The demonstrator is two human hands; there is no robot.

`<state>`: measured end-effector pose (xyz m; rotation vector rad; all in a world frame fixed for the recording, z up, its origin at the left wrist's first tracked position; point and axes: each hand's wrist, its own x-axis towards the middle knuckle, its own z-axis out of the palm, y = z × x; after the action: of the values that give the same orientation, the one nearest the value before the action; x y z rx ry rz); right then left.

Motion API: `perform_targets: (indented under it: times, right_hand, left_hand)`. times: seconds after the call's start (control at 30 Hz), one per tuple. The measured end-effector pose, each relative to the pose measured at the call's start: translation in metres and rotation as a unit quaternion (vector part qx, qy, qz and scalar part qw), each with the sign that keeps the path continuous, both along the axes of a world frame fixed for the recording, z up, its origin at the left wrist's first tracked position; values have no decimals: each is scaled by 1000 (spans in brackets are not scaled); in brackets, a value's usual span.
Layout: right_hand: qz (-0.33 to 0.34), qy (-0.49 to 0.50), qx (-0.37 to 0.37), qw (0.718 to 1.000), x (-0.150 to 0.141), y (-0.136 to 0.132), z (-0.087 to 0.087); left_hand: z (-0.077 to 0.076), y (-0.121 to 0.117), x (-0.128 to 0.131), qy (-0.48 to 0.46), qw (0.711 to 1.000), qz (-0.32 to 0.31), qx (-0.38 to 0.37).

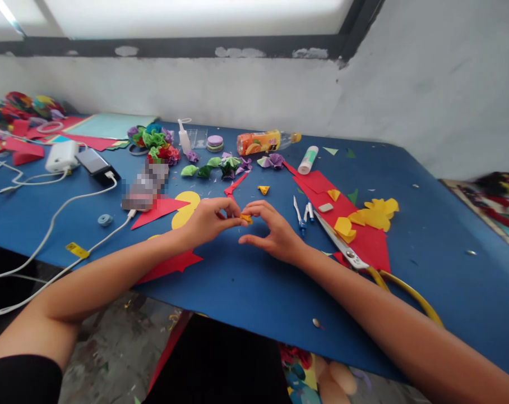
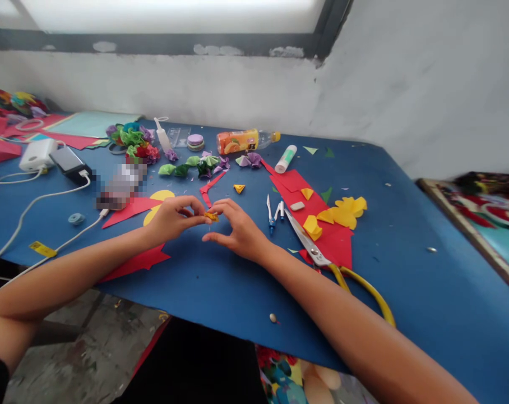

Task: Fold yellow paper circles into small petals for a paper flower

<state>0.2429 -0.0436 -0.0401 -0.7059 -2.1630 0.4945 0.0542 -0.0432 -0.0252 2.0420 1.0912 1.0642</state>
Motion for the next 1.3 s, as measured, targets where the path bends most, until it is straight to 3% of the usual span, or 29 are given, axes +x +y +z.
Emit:
perform_targets:
  times: [0.13,0.4,0.5,0.7,0.8,0.87,0.93,1.07,1.17,1.3]
  right_hand:
    - [-13,14,-29,999,2,4,-1]
    - [-37,39,-111,992,3,0,-1]
    - [-52,54,-98,992,4,0,-5]
    - [-28,7,9,1000,7,2,-6]
    - [-15,20,16,1000,6,2,-1]
    - [-21,40,3,999,5,1,1]
    - [-39,60,-42,997,3,-1,3]
    - [-66,101,-215,969,0,-3,1]
    - [-39,109,-315,942,-1,-4,0]
    - [-15,76,-361,929,-2,-6,4]
  left_hand:
    - [3,2,-2,-51,997,-14,-57]
    - [4,-4,0,-41,995,-54,-66]
    - [2,-2,1,-70,991,-49,-100]
    - [-1,4,3,-161,960,-61,-219]
    - [-2,4,3,-128,960,-62,-242]
    - [-2,3,2,-74,972,-59,-214]
    - [-1,3,1,-28,984,-53,-168]
    - [3,4,-1,-9,990,-45,-131]
    - [5,6,-3,19,987,-52,-149]
    - [4,8,-5,82,967,-107,-214]
